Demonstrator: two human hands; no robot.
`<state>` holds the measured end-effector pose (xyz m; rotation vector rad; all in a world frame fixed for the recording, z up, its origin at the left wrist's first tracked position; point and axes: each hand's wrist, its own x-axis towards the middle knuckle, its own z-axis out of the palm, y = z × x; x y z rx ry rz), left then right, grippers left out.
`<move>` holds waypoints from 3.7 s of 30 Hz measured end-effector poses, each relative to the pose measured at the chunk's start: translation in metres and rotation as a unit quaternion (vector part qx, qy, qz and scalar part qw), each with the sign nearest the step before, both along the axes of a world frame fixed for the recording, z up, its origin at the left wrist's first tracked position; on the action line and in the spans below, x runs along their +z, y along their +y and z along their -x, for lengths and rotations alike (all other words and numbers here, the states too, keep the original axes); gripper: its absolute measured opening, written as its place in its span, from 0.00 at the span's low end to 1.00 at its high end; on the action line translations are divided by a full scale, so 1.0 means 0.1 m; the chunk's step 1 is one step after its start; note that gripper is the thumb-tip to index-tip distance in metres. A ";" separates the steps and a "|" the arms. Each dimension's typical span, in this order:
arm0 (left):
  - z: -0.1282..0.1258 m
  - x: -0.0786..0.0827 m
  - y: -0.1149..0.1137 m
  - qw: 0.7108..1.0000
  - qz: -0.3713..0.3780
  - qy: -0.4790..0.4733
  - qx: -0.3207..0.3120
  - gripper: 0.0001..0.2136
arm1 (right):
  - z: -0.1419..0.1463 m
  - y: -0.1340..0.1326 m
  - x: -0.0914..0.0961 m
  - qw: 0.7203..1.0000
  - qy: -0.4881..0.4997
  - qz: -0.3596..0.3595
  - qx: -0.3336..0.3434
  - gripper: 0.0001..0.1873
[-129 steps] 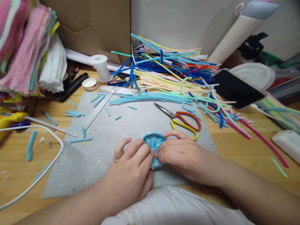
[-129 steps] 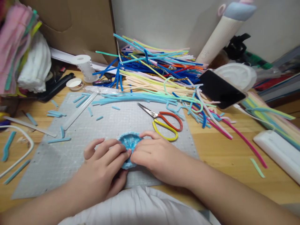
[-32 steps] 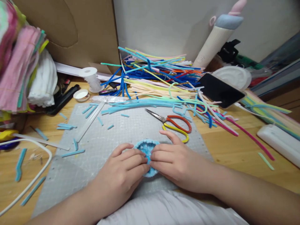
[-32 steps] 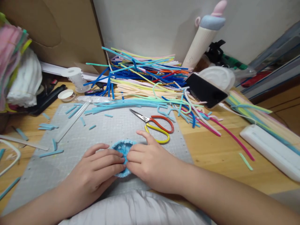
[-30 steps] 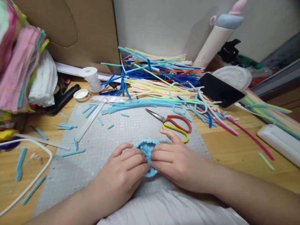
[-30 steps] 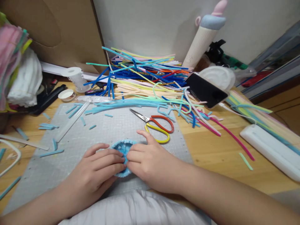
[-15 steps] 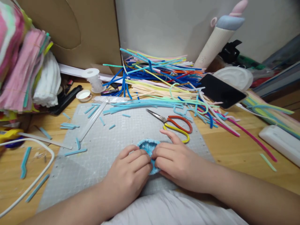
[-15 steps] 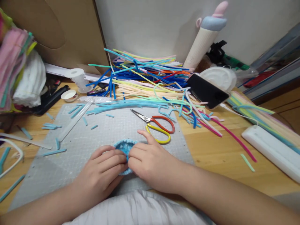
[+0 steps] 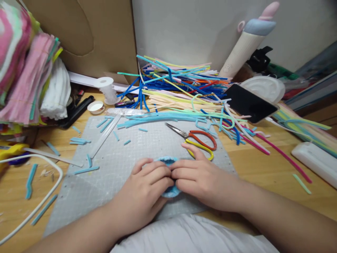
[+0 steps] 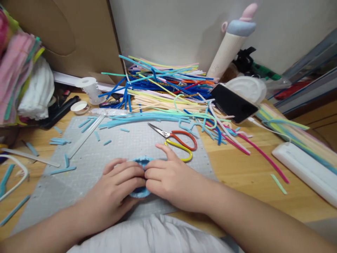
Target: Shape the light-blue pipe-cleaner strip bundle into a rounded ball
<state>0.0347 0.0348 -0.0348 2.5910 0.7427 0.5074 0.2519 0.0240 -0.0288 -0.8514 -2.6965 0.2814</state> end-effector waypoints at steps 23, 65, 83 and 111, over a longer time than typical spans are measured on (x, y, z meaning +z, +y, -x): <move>0.03 -0.03 -0.02 0.998 -0.055 -0.011 0.010 0.09 | 0.15 -0.14 -0.12 0.995 0.074 -0.022 -0.056 0.10; 0.02 -0.02 -0.06 0.999 -0.047 -0.023 0.003 0.10 | 0.13 -0.12 -0.11 0.997 0.048 -0.049 -0.033 0.13; 0.04 0.02 0.00 0.997 -0.071 -0.023 -0.025 0.07 | 0.10 -0.08 -0.09 0.997 0.063 -0.031 -0.046 0.12; 0.02 -0.03 -0.01 0.999 -0.039 -0.018 -0.008 0.08 | 0.12 -0.06 -0.05 0.999 0.008 -0.052 -0.007 0.16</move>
